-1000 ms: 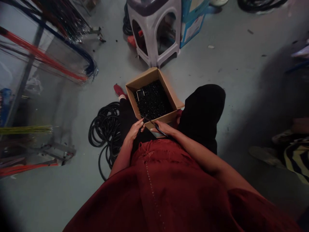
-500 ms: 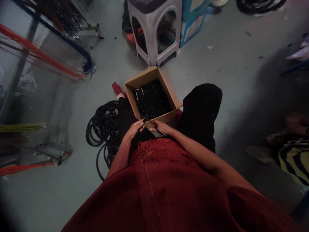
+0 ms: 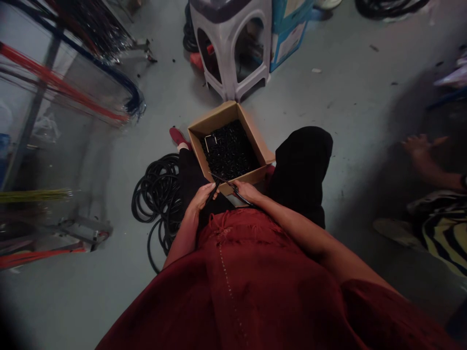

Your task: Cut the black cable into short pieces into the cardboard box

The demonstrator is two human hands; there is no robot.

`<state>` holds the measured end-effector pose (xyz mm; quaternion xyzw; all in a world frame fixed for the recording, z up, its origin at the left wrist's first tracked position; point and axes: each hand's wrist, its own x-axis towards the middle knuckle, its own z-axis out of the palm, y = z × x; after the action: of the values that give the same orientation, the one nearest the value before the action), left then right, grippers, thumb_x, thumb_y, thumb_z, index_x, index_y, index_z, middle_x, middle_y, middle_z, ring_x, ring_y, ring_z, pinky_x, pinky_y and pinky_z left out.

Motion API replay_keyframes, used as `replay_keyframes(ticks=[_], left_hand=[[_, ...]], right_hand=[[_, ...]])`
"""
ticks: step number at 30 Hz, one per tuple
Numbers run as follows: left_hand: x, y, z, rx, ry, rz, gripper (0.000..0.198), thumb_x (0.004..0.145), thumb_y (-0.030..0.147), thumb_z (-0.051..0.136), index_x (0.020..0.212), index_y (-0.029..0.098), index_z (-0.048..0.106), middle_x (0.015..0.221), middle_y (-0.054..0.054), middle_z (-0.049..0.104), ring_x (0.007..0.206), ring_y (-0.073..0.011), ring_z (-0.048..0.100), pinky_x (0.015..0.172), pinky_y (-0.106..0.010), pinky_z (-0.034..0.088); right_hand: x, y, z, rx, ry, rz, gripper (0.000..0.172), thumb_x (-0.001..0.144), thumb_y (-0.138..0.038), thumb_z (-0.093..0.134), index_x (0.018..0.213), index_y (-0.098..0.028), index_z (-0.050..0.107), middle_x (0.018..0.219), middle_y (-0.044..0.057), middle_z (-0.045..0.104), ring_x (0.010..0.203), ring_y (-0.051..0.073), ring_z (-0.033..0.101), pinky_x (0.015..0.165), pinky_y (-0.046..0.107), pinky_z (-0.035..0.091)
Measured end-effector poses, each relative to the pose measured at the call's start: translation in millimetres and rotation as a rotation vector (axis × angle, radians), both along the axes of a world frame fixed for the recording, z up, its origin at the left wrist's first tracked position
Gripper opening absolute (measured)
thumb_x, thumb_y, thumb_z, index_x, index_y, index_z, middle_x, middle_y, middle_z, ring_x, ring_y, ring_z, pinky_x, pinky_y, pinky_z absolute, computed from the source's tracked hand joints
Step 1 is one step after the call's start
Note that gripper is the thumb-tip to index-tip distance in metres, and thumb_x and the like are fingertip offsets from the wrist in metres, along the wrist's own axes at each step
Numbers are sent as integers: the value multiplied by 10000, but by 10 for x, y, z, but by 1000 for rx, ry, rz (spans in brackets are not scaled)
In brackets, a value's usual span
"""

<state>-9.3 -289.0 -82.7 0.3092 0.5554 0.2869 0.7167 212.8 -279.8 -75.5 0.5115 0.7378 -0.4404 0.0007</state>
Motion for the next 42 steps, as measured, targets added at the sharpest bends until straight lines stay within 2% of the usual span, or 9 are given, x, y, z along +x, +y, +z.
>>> replay_keyframes(ticks=[7,25,31,42], left_hand=[[7,14,25,-19,31,-33,487,742,500,661,987,78,654,681,-26,613,507,-63,496,483,-201,380],[11,16,40,-39,33,-52,491,738,496,666,995,77,655,653,-15,596,492,-61,489,474,-199,365],[12,12,79,-46,3,-51,468,746,466,666,1012,82,653,656,-7,580,498,-57,483,471,-198,352],[0,9,48,-34,-25,-62,475,709,468,694,970,75,640,715,-28,620,525,-68,503,492,-213,372]], right_hand=[[1,6,-47,12,-11,-2,330,835,-258,487,1152,-178,533,1058,113,674,953,239,614,749,265,405],[11,-3,-6,-16,-80,3,323,840,-285,463,1145,-201,527,1018,109,688,916,257,633,682,270,395],[14,-6,6,-12,-86,7,324,849,-292,443,1148,-198,528,1032,117,685,924,262,632,677,273,394],[25,-7,23,-23,-110,5,335,854,-324,440,1155,-212,533,1015,108,689,904,261,635,679,278,402]])
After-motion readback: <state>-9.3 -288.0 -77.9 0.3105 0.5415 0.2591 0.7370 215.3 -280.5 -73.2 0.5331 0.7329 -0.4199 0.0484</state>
